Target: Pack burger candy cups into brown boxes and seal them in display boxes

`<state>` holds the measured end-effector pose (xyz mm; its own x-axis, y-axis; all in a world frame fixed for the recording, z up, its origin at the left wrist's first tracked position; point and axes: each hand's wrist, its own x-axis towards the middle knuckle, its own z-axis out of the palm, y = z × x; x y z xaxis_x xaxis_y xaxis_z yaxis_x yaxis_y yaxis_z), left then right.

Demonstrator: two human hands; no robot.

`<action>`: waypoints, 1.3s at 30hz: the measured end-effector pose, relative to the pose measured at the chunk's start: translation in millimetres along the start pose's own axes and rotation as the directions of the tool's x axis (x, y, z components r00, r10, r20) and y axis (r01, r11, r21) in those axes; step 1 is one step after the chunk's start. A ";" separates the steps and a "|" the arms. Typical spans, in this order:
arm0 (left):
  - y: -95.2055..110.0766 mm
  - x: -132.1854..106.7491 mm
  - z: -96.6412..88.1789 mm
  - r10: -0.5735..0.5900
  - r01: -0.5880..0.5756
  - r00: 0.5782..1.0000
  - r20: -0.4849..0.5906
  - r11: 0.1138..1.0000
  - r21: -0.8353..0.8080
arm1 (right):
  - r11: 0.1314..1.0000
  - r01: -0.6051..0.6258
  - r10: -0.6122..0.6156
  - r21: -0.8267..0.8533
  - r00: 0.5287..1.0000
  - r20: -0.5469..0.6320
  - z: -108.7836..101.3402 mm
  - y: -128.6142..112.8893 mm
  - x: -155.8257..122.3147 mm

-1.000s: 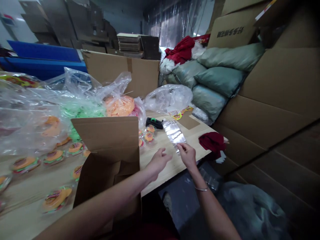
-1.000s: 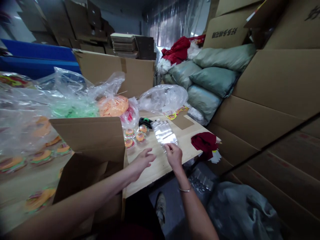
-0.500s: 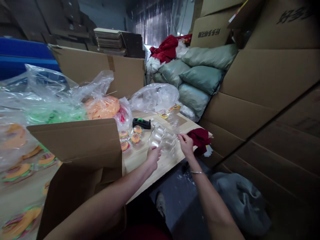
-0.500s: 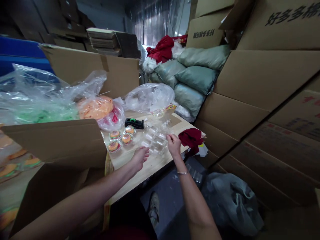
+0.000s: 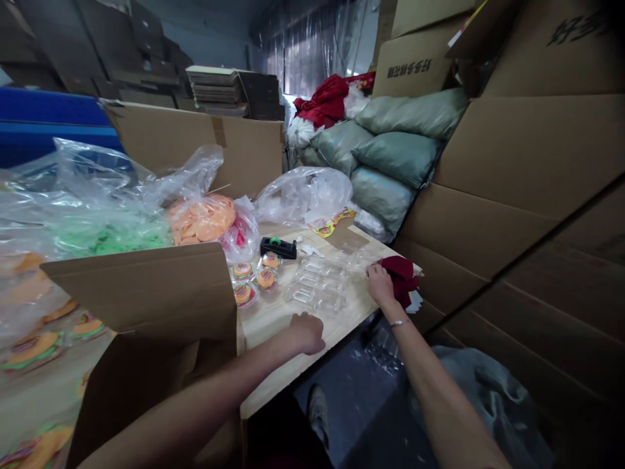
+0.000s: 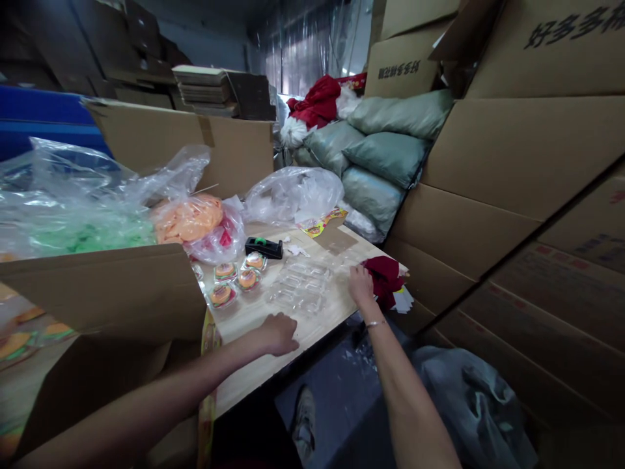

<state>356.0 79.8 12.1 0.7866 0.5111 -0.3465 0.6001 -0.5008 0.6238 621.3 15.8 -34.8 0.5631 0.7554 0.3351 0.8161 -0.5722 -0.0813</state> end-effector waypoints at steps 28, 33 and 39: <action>-10.2 -29.5 -11.2 -0.148 -0.353 0.885 -0.441 0.403 -0.844 | 0.287 0.016 -0.280 0.958 0.957 0.068 -64.4 -114.0 -83.1; -9.5 -38.5 -19.0 -0.073 -0.403 0.892 -0.447 0.320 -0.857 | 0.117 -0.131 -0.192 0.984 0.969 0.152 -77.1 -122.3 -93.5; -10.6 -46.1 -27.6 0.003 -0.410 0.907 -0.422 0.239 -0.880 | -0.051 -0.212 -0.066 0.976 0.976 0.209 -86.9 -127.4 -103.6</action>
<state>309.5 80.9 40.8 0.6539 0.7564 -0.0169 -0.3070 0.2857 0.9078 447.7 -17.3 22.4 0.5228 0.8414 0.1365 -0.0343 0.1807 -0.9829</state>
